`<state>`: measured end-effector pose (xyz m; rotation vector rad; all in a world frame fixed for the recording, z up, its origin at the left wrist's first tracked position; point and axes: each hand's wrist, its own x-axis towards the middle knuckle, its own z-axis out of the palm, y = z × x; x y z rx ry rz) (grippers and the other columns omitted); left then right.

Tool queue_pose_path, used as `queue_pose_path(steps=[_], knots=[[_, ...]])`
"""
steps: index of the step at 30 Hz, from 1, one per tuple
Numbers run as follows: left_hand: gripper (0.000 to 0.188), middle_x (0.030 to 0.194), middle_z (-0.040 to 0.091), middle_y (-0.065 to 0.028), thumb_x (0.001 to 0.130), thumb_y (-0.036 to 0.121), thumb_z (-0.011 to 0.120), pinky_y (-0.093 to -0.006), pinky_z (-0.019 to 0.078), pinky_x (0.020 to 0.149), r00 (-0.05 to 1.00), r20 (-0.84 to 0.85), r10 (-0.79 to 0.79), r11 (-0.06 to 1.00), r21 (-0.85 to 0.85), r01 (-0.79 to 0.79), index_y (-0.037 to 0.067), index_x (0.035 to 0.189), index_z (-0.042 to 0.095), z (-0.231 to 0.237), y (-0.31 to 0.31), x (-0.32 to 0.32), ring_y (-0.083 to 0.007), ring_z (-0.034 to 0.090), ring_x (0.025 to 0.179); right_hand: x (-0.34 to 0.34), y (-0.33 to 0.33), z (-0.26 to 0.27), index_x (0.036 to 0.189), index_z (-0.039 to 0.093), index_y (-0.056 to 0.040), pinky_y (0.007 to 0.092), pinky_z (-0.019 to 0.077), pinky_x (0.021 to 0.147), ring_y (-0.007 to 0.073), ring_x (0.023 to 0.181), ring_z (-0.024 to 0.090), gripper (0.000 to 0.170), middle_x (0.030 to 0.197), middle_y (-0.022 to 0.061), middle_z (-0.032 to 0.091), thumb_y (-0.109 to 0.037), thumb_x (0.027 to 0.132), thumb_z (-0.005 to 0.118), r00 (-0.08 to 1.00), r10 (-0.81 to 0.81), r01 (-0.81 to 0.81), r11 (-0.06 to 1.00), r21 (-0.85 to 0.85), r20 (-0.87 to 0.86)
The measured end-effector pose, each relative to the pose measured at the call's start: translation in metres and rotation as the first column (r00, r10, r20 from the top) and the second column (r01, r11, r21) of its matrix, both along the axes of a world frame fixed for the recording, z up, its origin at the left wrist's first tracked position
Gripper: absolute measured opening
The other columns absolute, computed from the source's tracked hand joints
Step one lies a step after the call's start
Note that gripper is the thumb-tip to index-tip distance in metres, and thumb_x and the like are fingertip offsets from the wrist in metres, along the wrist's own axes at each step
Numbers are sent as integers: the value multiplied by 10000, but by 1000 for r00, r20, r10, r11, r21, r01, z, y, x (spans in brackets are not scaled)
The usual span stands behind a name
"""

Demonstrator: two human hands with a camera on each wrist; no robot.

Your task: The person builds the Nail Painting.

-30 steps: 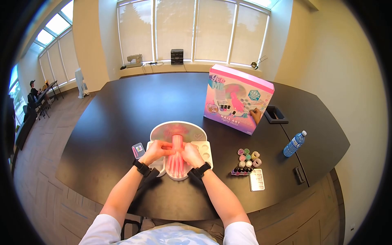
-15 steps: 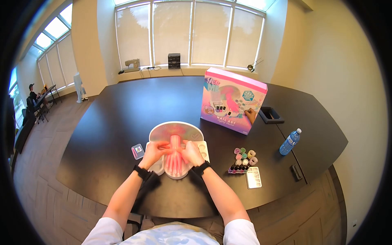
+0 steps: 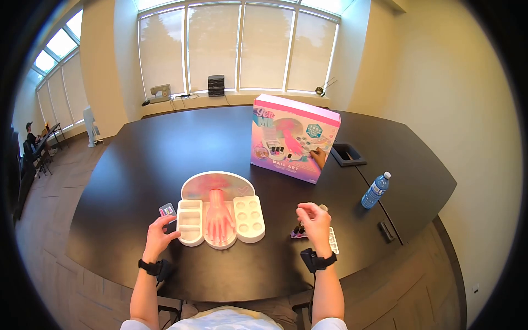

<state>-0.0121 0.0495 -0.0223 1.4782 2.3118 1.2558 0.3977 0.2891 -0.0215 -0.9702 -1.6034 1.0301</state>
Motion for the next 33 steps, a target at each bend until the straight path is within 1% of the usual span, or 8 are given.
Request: queue_pose_path(steps=[2,3,6,14,26,29,31,33], knots=[[564,1216,714,-87,681,100,863,-357,577,805,999,33,-20,1000,-24,21,89,1228,723,-7,-3,-2,-243,689,1037,14,-10,15,1079,717,31,229,555,665,90,709,675,162,864,50,736,-72,956,692,994,-63,60,997,-40,-94],[564,1216,714,-87,681,100,863,-357,577,805,999,37,-24,999,-30,25,89,1228,723,-8,-3,-1,-243,689,1037,27,-1,0,1081,716,30,228,554,673,84,714,672,162,859,44,735,-74,961,686,990,-107,104,994,-32,-88],[566,1197,724,-85,676,98,868,-358,580,815,994,108,7,998,-58,0,86,1223,727,-9,-6,0,-247,692,1036,44,-7,6,1093,713,27,228,551,677,89,730,680,180,866,50,735,-101,973,676,987,-153,151,988,-42,-56],[606,1127,761,-136,692,61,860,-375,583,881,983,186,8,998,-56,3,85,1279,712,-19,-3,-3,-256,725,1010,67,-8,0,1062,728,19,237,548,690,91,744,687,164,855,43,742,-103,958,691,975,-222,222,973,-56,1],[602,1131,765,-110,719,7,829,-354,584,891,945,324,-36,999,-16,44,67,1302,692,-27,-2,-5,-233,736,1003,73,-10,1,1070,729,13,237,538,681,84,753,683,187,870,37,741,-129,950,711,972,-235,235,969,-71,4],[597,1128,764,-108,726,-9,818,-349,587,888,937,345,-46,999,-7,51,57,1304,688,-22,-2,-3,-227,737,1000,66,-11,8,1063,738,8,251,545,709,96,776,691,185,881,46,751,-118,928,730,966,-248,250,968,-26,75],[595,1127,763,-108,729,-16,814,-346,589,885,929,366,-54,998,1,58,52,1306,685,-21,-3,-2,-224,738,997,59,-14,15,1057,745,6,271,552,747,118,796,699,190,899,64,762,-101,900,747,961,-234,217,969,119,150],[595,1124,762,-113,731,-34,807,-340,595,880,934,356,-39,999,-10,46,35,1308,679,-23,-2,-3,-219,741,987,58,-12,21,1057,747,7,277,554,762,127,804,702,195,907,73,765,-94,890,751,959,-235,215,968,130,159]])
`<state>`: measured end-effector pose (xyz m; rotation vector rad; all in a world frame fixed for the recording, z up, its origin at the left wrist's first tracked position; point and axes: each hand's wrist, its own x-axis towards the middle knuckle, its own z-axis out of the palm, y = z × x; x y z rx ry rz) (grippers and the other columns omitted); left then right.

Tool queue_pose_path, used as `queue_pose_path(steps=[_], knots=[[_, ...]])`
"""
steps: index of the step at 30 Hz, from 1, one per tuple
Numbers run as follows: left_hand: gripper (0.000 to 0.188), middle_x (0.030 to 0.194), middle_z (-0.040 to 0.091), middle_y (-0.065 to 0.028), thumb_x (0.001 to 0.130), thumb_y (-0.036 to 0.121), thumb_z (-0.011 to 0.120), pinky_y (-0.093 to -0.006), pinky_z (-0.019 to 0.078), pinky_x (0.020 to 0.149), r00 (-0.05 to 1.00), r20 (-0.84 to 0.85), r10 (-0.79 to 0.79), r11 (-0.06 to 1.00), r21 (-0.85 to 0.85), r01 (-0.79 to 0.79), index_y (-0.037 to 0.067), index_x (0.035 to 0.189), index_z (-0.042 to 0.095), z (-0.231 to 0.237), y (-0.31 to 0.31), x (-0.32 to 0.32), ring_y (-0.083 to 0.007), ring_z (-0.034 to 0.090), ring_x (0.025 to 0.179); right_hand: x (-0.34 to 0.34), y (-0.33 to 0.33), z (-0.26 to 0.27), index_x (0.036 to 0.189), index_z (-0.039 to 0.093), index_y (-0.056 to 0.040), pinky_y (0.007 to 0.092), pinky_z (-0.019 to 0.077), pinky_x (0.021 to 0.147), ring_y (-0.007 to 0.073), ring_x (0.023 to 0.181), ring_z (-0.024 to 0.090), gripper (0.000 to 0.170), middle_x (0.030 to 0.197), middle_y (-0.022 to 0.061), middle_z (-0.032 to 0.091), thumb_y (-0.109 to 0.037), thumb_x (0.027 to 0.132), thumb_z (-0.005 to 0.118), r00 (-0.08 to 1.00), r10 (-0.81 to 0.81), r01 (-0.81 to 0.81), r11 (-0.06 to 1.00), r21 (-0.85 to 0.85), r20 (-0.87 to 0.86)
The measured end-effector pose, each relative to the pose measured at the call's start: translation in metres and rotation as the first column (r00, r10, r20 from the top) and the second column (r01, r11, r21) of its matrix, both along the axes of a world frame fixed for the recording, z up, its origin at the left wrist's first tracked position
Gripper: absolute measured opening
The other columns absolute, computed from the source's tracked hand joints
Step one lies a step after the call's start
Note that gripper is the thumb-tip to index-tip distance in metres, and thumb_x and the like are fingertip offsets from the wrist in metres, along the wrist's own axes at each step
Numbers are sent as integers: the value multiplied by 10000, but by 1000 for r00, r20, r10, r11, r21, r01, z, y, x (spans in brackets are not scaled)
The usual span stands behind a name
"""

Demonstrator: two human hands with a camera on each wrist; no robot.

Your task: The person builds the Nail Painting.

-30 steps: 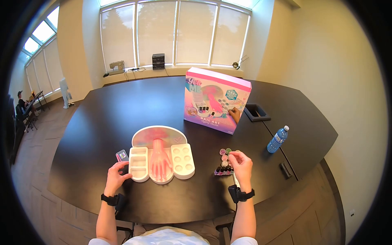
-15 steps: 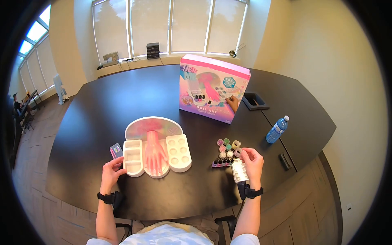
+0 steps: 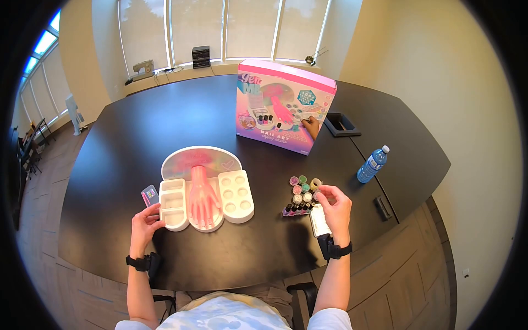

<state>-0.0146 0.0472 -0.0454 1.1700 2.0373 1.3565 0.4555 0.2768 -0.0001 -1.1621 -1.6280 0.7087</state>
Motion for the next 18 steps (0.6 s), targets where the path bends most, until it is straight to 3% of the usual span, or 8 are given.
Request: queue_pose_path(steps=[8,10,18], knots=[[595,1120,761,-115,728,-59,802,-333,604,870,999,42,-5,1000,22,4,16,1304,675,0,1,1,-207,742,979,14,16,5,1071,740,19,258,540,743,99,798,670,204,924,53,748,-72,887,740,999,-27,26,999,38,42],[594,1119,760,-114,728,-62,801,-330,606,868,999,37,-8,1000,24,7,15,1303,675,2,1,3,-206,743,976,19,21,2,1061,755,-4,292,544,781,136,830,698,208,926,77,767,-92,873,749,998,-37,38,999,-22,59],[581,1124,753,-129,740,-86,783,-324,614,862,997,78,-18,999,40,15,-9,1304,666,4,1,5,-210,749,973,21,33,-4,1059,752,-1,296,547,765,141,809,701,214,917,83,769,-84,862,750,992,-43,42,999,9,120]])
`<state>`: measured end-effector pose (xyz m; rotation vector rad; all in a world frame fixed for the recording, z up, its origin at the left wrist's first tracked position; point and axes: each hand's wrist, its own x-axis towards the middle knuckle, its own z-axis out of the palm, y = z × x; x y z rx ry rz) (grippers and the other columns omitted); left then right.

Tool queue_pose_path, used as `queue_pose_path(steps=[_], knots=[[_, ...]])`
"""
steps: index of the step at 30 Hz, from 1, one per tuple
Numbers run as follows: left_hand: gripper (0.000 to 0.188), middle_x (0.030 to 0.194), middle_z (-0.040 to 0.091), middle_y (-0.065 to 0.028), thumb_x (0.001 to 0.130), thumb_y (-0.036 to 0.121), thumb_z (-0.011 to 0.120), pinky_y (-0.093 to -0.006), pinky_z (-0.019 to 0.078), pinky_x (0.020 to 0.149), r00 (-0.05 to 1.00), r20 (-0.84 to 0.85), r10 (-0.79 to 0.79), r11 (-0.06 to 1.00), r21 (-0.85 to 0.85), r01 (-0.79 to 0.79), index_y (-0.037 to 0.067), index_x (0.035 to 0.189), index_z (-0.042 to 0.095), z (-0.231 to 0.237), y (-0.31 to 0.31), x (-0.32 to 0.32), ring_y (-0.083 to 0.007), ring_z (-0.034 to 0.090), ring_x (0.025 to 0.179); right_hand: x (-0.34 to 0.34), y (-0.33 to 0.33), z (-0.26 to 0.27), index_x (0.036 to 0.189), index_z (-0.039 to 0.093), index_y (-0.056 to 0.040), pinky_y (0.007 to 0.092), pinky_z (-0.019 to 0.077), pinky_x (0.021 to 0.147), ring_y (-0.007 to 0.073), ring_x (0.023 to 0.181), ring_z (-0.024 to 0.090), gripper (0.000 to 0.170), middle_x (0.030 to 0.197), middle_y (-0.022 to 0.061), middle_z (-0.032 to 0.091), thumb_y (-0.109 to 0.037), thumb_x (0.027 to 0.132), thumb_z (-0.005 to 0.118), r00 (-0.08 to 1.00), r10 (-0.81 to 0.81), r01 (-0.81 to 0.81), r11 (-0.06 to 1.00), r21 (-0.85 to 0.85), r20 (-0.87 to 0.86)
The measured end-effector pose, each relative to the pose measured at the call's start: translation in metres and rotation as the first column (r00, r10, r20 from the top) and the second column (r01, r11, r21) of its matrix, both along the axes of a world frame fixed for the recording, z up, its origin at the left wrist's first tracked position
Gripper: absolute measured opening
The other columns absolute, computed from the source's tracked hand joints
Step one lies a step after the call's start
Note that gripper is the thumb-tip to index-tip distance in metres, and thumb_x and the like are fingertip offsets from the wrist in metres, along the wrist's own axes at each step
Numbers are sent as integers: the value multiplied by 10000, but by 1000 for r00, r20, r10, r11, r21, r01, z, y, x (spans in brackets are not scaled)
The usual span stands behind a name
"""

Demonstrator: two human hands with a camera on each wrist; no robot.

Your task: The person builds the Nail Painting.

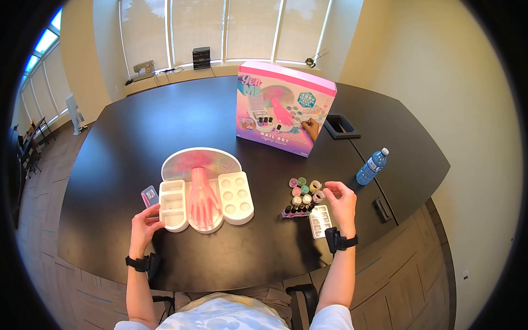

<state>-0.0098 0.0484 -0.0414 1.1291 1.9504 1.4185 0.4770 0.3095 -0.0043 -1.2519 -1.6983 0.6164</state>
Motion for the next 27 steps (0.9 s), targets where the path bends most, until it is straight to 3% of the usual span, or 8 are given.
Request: queue_pose_path(steps=[15,18,20,21,22,25,27], knots=[[584,1106,737,-141,741,-117,739,-324,617,845,999,24,-31,999,24,30,-38,1312,645,0,1,1,-225,747,960,8,-3,2,1056,755,-9,301,552,781,156,814,714,204,883,94,764,-75,863,744,998,-4,3,1000,21,56],[579,1110,736,-139,747,-121,736,-323,617,842,999,4,-32,999,13,32,-38,1313,644,3,1,2,-222,746,960,19,-3,0,1113,738,-16,334,560,803,201,851,724,309,928,114,761,-144,838,794,991,13,-10,1000,-22,131],[577,1113,736,-138,750,-122,735,-322,617,841,999,-15,-34,999,8,34,-38,1313,645,3,1,2,-221,746,961,28,-7,-8,1197,699,-27,392,564,846,273,931,728,523,992,149,753,-274,769,869,924,-43,114,979,-167,381],[574,1110,737,-137,751,-122,735,-323,617,841,1000,5,-31,999,10,31,-38,1312,645,2,1,2,-220,746,960,32,-10,-11,1314,607,-31,449,557,884,350,1018,709,791,1115,193,726,-397,685,918,853,-30,181,953,-242,522],[572,1107,738,-136,752,-121,735,-323,616,841,999,26,-28,1000,12,27,-38,1311,646,1,1,2,-219,746,960,32,-17,-17,1314,607,-31,449,557,884,350,1018,709,791,1115,193,726,-397,685,918,852,-29,181,953,-241,522],[567,1108,740,-134,753,-119,733,-323,616,841,998,55,-33,999,38,31,-39,1308,646,-2,2,0,-217,745,964,16,-42,-29,1399,459,-21,486,557,883,426,1046,683,977,1155,254,678,-408,641,940,674,-58,283,941,-185,737],[565,1109,741,-134,754,-118,733,-322,617,845,999,29,-35,999,29,35,-38,1306,647,0,1,0,-215,744,966,14,-48,-46,1384,463,-17,488,558,876,429,1038,684,970,1131,255,681,-384,629,948,686,-96,297,942,-157,721]])
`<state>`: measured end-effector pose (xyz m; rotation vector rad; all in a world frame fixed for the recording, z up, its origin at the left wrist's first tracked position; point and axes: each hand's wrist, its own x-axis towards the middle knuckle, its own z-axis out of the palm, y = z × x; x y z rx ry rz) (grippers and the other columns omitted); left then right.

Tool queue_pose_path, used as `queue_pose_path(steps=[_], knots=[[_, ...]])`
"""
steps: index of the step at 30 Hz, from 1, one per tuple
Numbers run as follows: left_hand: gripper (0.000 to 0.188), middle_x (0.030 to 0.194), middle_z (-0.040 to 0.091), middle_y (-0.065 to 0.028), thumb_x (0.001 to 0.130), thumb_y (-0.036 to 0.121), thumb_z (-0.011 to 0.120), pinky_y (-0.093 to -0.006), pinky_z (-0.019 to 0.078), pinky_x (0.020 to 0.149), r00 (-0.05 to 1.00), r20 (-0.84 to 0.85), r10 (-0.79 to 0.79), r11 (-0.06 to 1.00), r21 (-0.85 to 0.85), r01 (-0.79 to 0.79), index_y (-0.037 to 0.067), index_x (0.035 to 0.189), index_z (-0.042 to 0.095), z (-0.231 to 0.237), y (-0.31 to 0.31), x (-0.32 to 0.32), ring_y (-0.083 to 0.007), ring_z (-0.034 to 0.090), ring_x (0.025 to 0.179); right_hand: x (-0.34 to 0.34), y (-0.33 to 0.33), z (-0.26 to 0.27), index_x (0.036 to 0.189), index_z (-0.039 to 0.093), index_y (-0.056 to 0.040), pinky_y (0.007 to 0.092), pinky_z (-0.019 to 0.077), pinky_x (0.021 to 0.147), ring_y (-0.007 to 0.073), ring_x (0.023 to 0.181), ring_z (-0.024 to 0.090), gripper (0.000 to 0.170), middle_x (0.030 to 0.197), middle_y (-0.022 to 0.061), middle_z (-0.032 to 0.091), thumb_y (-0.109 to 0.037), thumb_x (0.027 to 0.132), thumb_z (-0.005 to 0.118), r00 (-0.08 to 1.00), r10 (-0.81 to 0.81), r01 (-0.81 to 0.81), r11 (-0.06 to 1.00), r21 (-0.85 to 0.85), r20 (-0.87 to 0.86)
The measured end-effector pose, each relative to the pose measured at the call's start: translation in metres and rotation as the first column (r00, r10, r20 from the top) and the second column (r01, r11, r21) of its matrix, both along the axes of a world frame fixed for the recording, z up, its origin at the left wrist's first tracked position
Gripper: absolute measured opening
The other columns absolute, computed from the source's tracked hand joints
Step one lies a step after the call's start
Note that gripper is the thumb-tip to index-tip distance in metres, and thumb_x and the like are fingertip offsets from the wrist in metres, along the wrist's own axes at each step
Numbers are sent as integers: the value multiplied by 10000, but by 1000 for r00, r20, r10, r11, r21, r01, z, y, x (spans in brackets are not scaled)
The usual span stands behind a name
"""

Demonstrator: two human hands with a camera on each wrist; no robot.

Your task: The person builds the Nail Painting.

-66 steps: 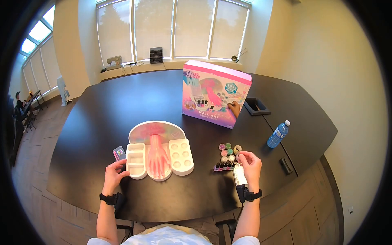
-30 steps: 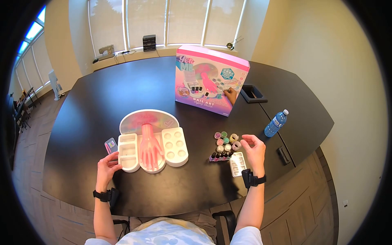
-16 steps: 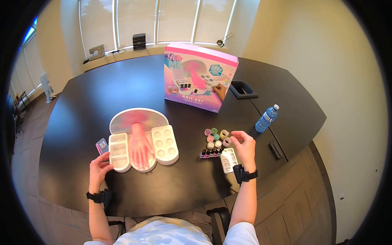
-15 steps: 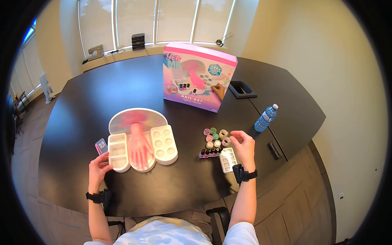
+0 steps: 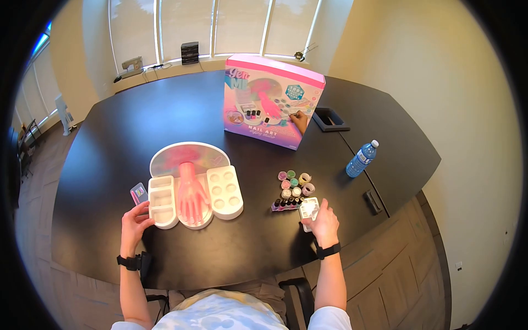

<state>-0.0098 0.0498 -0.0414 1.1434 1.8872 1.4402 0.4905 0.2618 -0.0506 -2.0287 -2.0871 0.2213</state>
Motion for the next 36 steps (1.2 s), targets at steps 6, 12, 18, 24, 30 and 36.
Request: queue_pose_path(steps=[6,12,18,24,30,36], knots=[[561,1121,741,-136,753,-115,738,-321,619,856,1000,8,-1,1000,-3,1,-38,1302,650,-1,1,0,-209,744,966,19,3,-6,1323,484,10,492,561,854,420,1009,695,987,1095,248,699,-325,545,990,996,-93,93,996,-10,15],[558,1064,762,-131,756,-93,765,-322,621,846,1000,-20,19,1000,-11,-19,-24,1300,660,0,0,0,-205,756,947,55,22,20,882,754,-71,438,577,818,327,903,745,425,935,148,767,-303,589,957,963,-267,270,958,-98,42],[547,1071,766,-151,756,5,816,-341,611,836,984,-173,32,996,-77,-46,38,1287,687,1,0,-5,-233,758,933,15,13,86,829,738,-15,352,532,652,221,663,696,229,725,101,725,-184,735,861,935,16,54,980,189,-354],[452,1086,761,-153,808,117,829,-351,602,856,940,-324,108,991,108,-77,34,1234,705,35,21,1,-257,759,949,-123,18,111,890,725,1,217,461,576,50,628,604,127,739,7,705,-74,833,809,448,312,-441,892,96,-838],[406,1129,747,-141,920,80,748,-312,587,902,981,-179,-70,972,211,108,-9,1305,653,90,45,3,-176,728,1019,-239,22,106,899,740,22,245,513,617,86,663,649,165,775,48,732,-80,796,820,324,436,-676,728,118,-840],[488,1195,726,-141,909,76,756,-316,588,909,971,-180,-156,957,214,194,13,1370,610,104,66,-14,-178,726,1034,-314,10,98,891,745,24,279,547,672,124,695,691,178,765,87,741,-95,777,813,382,553,-741,662,113,-741]])
